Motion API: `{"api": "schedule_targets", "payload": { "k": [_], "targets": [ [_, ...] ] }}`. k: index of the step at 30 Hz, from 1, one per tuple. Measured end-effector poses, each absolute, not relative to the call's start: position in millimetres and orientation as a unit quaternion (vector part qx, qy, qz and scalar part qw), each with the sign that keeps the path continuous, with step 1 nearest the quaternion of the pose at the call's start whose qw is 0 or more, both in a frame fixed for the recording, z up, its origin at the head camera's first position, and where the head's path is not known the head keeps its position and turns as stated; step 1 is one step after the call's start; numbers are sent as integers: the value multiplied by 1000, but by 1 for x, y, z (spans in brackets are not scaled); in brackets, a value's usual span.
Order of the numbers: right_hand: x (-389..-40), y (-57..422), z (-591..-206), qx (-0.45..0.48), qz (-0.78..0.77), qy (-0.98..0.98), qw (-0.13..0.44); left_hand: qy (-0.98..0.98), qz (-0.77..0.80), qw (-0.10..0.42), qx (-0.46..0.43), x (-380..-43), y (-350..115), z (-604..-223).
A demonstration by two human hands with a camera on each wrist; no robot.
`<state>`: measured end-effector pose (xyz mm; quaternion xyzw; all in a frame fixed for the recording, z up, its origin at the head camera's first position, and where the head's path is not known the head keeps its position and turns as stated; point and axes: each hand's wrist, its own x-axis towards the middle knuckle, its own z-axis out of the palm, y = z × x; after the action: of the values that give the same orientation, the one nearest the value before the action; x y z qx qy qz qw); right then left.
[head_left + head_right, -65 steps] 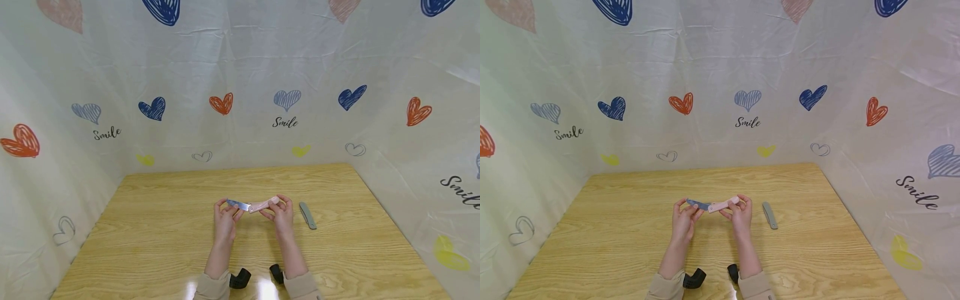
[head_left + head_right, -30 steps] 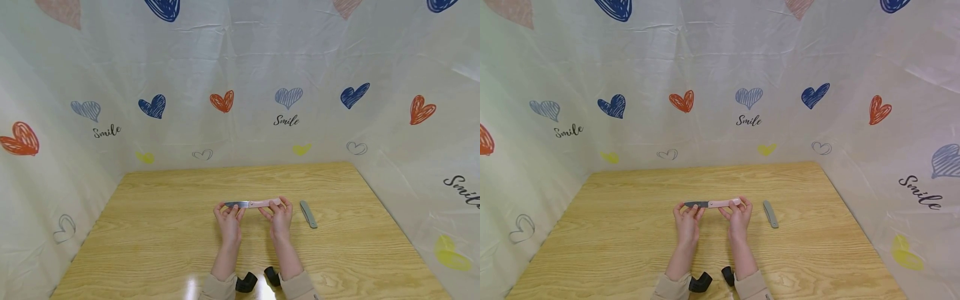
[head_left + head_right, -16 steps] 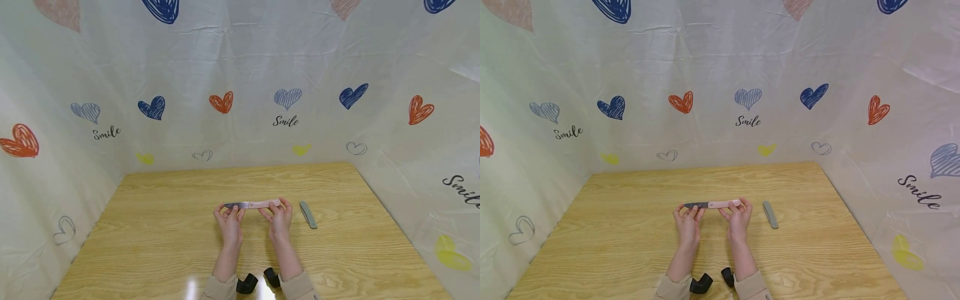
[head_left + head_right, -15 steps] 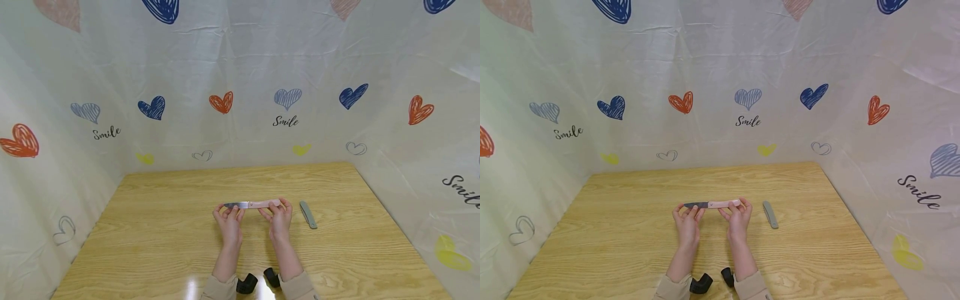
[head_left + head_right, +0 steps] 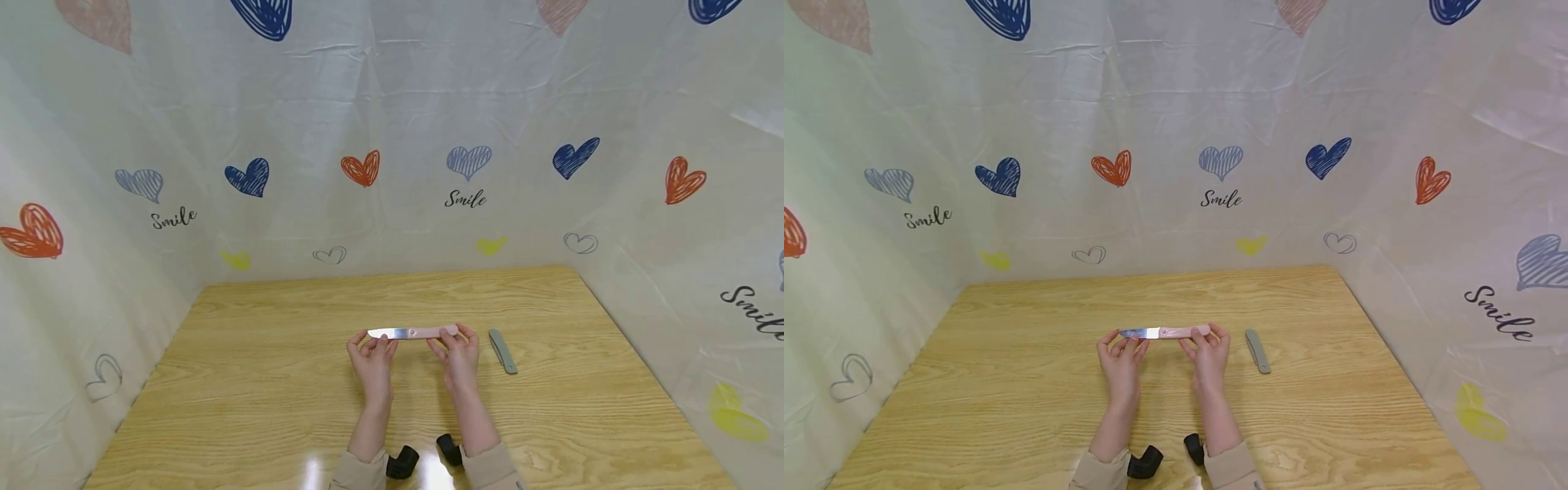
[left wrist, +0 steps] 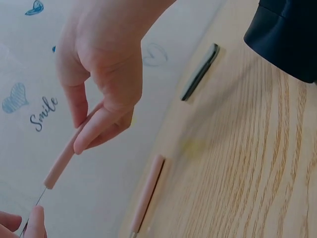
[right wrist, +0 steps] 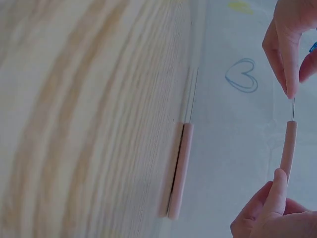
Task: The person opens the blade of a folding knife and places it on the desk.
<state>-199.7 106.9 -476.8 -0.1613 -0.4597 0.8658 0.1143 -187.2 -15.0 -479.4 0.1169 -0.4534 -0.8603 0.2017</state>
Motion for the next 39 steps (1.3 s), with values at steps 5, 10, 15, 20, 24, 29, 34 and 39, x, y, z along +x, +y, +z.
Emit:
{"api": "schedule_targets", "payload": {
  "k": [5,10,15,20,24,29,34,39],
  "targets": [
    [-201,113,-477,-157,856,-484,91,-463,-856,189,130,-188,-17,-482],
    [-202,121,-478,-143,837,-523,71,-467,-854,185,134,-187,-20,-484],
    [-209,136,-495,-121,810,-572,49,-475,-850,179,139,-186,-25,-487],
    [-206,146,-486,-120,770,-627,6,-497,-841,159,144,-186,-31,-489],
    [-203,151,-481,-112,733,-671,-15,-510,-835,148,143,-187,-34,-489],
    [-201,157,-482,-93,707,-701,-29,-549,-812,130,152,-187,-38,-492],
    [-202,159,-484,-98,692,-714,-38,-570,-799,106,160,-187,-41,-495],
    [-202,160,-487,-102,668,-735,-52,-588,-787,87,164,-186,-46,-498]
  ]
}}
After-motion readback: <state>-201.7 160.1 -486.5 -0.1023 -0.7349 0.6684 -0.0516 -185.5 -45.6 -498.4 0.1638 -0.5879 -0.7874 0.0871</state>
